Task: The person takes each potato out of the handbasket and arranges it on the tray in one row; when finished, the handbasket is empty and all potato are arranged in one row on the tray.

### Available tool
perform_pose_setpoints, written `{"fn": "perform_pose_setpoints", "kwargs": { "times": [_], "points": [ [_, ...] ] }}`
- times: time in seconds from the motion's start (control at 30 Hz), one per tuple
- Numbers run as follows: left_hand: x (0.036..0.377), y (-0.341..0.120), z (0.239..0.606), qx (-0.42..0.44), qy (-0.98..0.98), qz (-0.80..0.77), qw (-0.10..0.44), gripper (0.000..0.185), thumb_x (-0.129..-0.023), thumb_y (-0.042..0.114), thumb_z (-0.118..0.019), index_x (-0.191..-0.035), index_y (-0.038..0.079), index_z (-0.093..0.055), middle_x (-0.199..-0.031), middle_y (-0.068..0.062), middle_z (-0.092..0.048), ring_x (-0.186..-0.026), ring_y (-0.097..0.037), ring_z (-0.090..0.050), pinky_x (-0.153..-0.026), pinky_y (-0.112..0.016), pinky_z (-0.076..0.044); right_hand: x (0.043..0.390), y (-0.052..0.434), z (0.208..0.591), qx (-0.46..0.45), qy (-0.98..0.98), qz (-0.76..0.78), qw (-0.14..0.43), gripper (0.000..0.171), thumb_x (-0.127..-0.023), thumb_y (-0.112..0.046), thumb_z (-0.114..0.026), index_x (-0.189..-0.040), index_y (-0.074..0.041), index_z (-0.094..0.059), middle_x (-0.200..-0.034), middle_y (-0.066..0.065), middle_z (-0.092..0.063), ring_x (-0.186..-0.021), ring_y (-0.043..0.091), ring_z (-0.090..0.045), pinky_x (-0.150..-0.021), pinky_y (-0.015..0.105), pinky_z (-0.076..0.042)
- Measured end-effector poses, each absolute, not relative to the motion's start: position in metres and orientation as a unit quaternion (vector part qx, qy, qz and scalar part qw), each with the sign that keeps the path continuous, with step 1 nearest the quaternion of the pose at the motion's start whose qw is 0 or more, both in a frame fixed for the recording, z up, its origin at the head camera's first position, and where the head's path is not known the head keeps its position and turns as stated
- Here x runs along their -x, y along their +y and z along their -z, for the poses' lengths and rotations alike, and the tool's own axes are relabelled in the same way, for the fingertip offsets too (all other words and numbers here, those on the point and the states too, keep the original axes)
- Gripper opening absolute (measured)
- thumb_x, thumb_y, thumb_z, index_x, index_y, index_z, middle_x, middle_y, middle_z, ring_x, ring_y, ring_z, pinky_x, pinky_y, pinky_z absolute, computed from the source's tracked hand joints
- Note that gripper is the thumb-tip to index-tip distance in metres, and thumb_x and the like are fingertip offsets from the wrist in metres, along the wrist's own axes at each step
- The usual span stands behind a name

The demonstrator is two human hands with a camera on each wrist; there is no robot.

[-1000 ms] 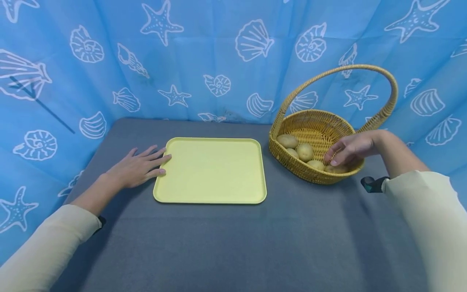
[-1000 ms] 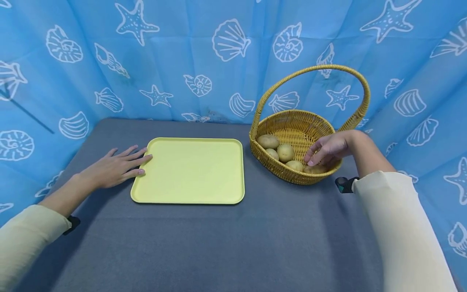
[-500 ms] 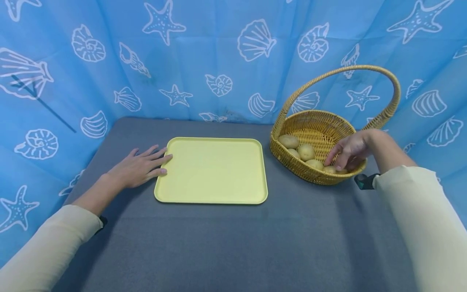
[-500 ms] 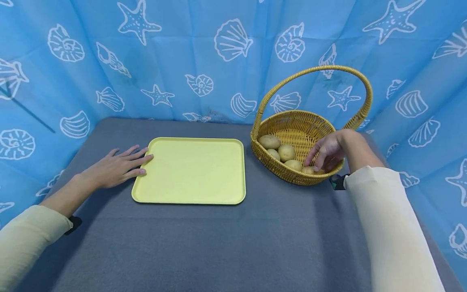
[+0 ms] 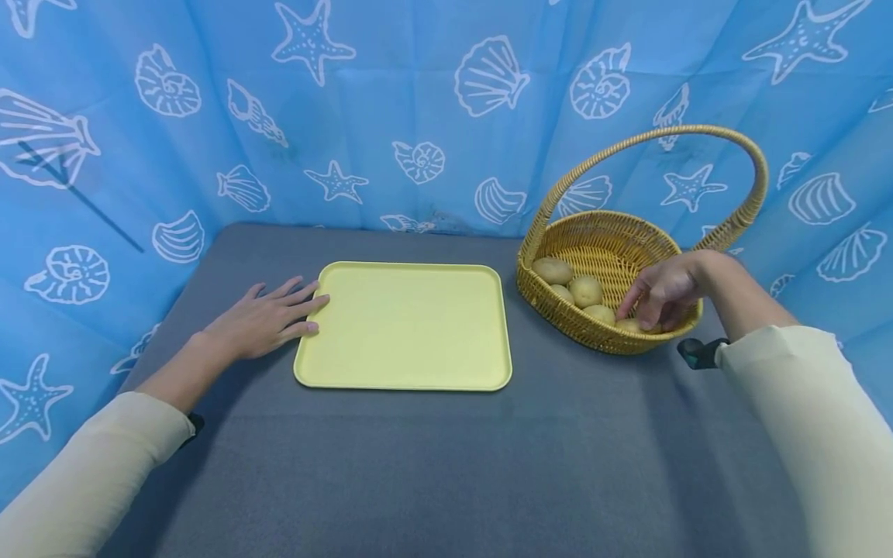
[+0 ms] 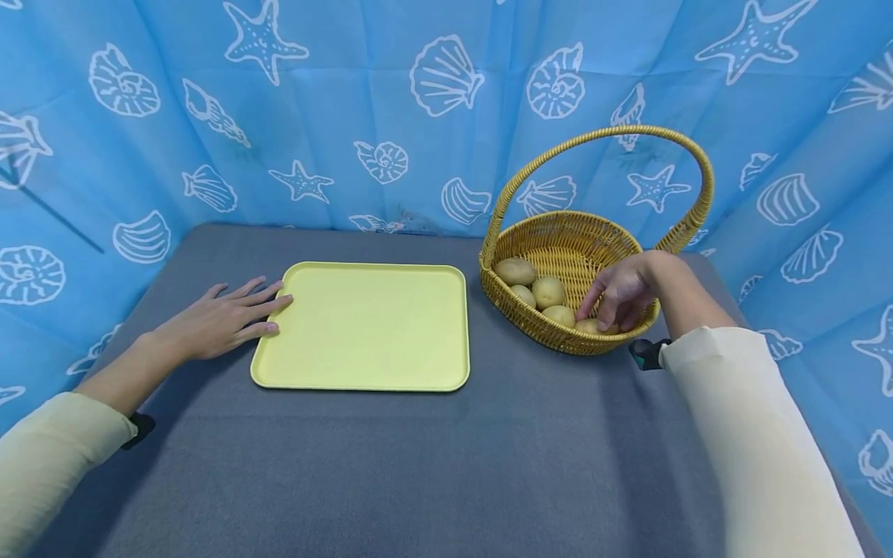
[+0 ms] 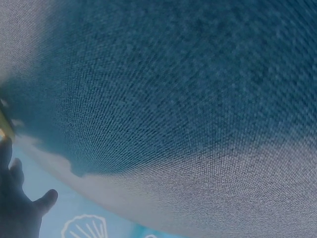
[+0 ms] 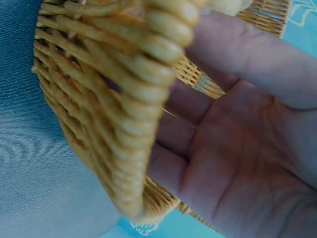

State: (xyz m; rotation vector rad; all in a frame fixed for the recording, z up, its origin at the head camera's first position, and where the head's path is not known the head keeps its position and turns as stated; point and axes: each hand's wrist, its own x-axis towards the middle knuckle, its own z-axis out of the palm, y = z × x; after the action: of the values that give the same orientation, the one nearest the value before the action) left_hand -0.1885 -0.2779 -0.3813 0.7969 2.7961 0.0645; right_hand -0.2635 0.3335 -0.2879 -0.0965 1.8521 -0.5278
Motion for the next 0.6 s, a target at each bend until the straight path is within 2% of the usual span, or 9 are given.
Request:
{"fn": "perform_pose_setpoints", "kwargs": {
  "times": [0.1, 0.2, 0.33, 0.47, 0.53, 0.6],
  "points": [
    [0.189, -0.279, 0.381, -0.275, 0.954, -0.021, 0.116, 0.065, -0.105, 0.055, -0.036, -0.159, 0.019, -0.028, -0.165, -0.013, -0.02, -0.151, -0.039, -0.01, -0.109, -0.075, -0.012, 0.263, 0.334, 0.285, 0.059, 0.794, 0.221, 0.563, 0.05, -0.088, -0.011, -0.073, -0.135, -0.003, -0.059, -0.094, 0.003, -0.062, -0.08, 0.013, -0.056, -0.077, 0.029, -0.051],
    [0.189, -0.279, 0.382, -0.277, 0.954, -0.023, 0.114, 0.065, -0.105, 0.054, -0.036, -0.159, 0.019, -0.028, -0.165, -0.013, -0.02, -0.151, -0.039, -0.01, -0.109, -0.075, -0.013, 0.261, 0.338, 0.279, 0.088, 0.808, 0.211, 0.543, 0.053, -0.09, -0.015, -0.072, -0.138, -0.001, -0.056, -0.102, 0.006, -0.062, -0.087, 0.016, -0.057, -0.08, 0.033, -0.052],
    [0.19, -0.278, 0.382, -0.279, 0.954, -0.024, 0.11, 0.065, -0.105, 0.054, -0.037, -0.159, 0.019, -0.028, -0.165, -0.013, -0.02, -0.151, -0.039, -0.011, -0.109, -0.074, -0.014, 0.256, 0.342, 0.269, 0.124, 0.832, 0.199, 0.502, 0.055, -0.091, -0.021, -0.073, -0.14, -0.002, -0.056, -0.119, 0.009, -0.061, -0.105, 0.021, -0.058, -0.089, 0.038, -0.051],
    [0.191, -0.278, 0.383, -0.282, 0.953, -0.026, 0.108, 0.064, -0.105, 0.053, -0.037, -0.159, 0.019, -0.029, -0.164, -0.013, -0.02, -0.151, -0.039, -0.011, -0.109, -0.074, -0.014, 0.249, 0.343, 0.259, 0.161, 0.854, 0.197, 0.454, 0.056, -0.091, -0.027, -0.072, -0.14, -0.005, -0.057, -0.136, 0.013, -0.057, -0.124, 0.03, -0.052, -0.1, 0.049, -0.047],
    [0.19, -0.278, 0.383, -0.283, 0.953, -0.027, 0.106, 0.064, -0.105, 0.053, -0.038, -0.159, 0.018, -0.03, -0.164, -0.013, -0.021, -0.151, -0.039, -0.011, -0.109, -0.074, -0.014, 0.246, 0.34, 0.255, 0.184, 0.86, 0.201, 0.432, 0.056, -0.091, -0.028, -0.072, -0.14, -0.006, -0.057, -0.139, 0.015, -0.055, -0.128, 0.035, -0.049, -0.102, 0.054, -0.045],
    [0.19, -0.279, 0.383, -0.283, 0.953, -0.025, 0.105, 0.064, -0.105, 0.052, -0.039, -0.158, 0.018, -0.031, -0.164, -0.013, -0.021, -0.151, -0.039, -0.012, -0.109, -0.074, -0.014, 0.243, 0.336, 0.251, 0.211, 0.863, 0.204, 0.412, 0.054, -0.091, -0.027, -0.072, -0.139, -0.005, -0.058, -0.14, 0.016, -0.055, -0.129, 0.037, -0.049, -0.102, 0.052, -0.045]
  ]
}}
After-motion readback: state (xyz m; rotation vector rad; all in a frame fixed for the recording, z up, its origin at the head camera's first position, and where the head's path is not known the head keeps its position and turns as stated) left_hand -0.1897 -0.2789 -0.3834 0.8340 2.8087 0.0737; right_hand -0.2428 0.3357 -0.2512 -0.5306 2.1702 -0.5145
